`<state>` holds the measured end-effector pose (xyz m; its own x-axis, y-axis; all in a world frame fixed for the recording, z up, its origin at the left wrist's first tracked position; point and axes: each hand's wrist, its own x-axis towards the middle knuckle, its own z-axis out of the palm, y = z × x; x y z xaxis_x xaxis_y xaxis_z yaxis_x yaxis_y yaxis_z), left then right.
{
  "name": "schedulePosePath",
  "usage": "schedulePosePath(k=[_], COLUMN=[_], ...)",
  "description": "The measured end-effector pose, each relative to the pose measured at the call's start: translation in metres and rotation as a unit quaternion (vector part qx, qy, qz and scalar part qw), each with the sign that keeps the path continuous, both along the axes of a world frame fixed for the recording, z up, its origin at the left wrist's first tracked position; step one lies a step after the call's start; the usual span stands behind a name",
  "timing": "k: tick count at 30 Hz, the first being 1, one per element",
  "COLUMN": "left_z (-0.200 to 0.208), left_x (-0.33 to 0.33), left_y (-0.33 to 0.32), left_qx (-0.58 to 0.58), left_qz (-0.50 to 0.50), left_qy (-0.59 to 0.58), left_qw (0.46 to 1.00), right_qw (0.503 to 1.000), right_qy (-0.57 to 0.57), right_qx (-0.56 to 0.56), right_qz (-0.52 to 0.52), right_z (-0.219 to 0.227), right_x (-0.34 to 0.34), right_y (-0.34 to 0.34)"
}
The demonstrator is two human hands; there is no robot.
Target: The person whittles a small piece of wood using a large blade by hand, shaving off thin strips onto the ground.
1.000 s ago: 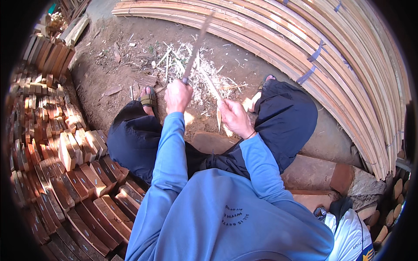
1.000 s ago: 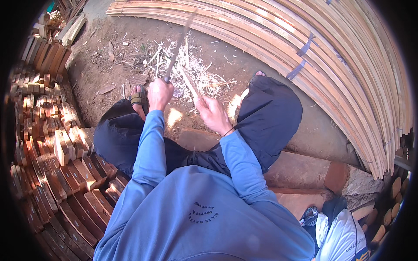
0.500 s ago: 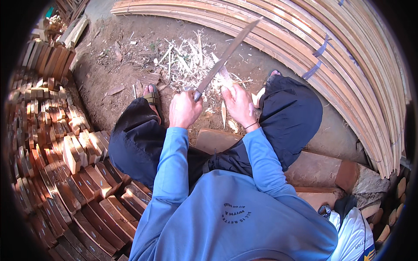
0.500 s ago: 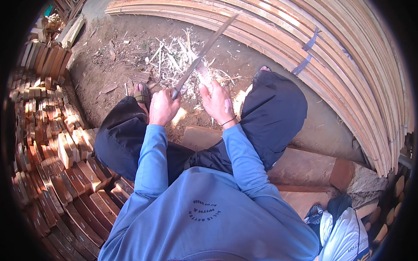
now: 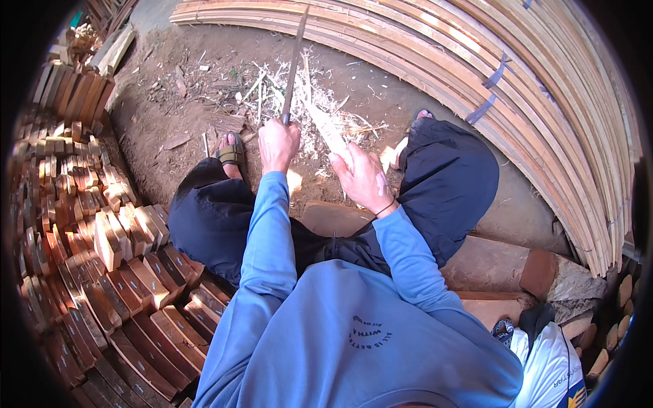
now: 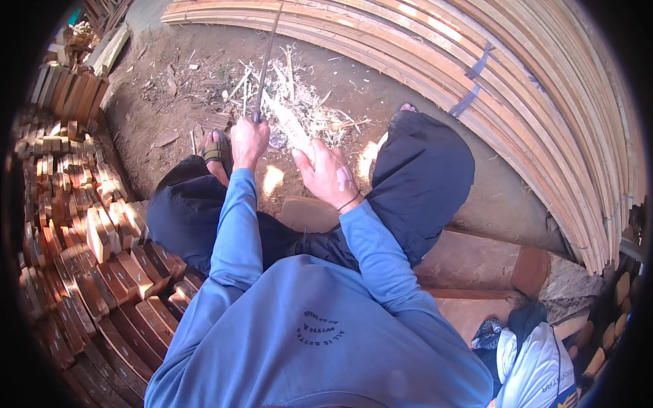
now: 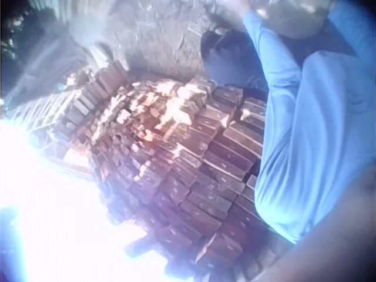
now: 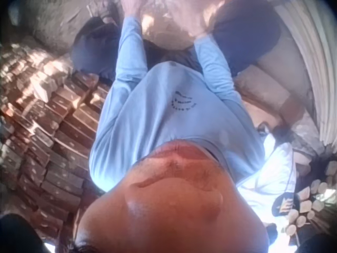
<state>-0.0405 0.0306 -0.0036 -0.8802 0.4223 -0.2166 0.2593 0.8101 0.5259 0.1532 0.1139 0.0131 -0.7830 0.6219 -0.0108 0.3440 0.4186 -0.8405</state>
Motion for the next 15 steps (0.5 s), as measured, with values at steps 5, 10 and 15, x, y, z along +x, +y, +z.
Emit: schedulePosePath(k=[5,10,15], left_z=[0.01,0.04,0.025], left_x=[0.011,0.033,0.044], left_y=[-0.01,-0.025,-0.028], left_qx=[0.039,0.027,-0.015], left_qz=[-0.016,-0.075,-0.141], left_qy=[0.021,-0.028,-0.015], left_qw=[0.999,0.996,0.99], right_qw=[0.999,0.997,0.998], right_qy=[-0.032,-0.054,-0.012], right_qx=[0.017,0.027,0.017], right_qz=[-0.023,-0.045,-0.067], right_z=[0.0,-0.002,0.0], right_x=[-0.007,-0.011,-0.011], right_y=[0.007,0.012,0.013])
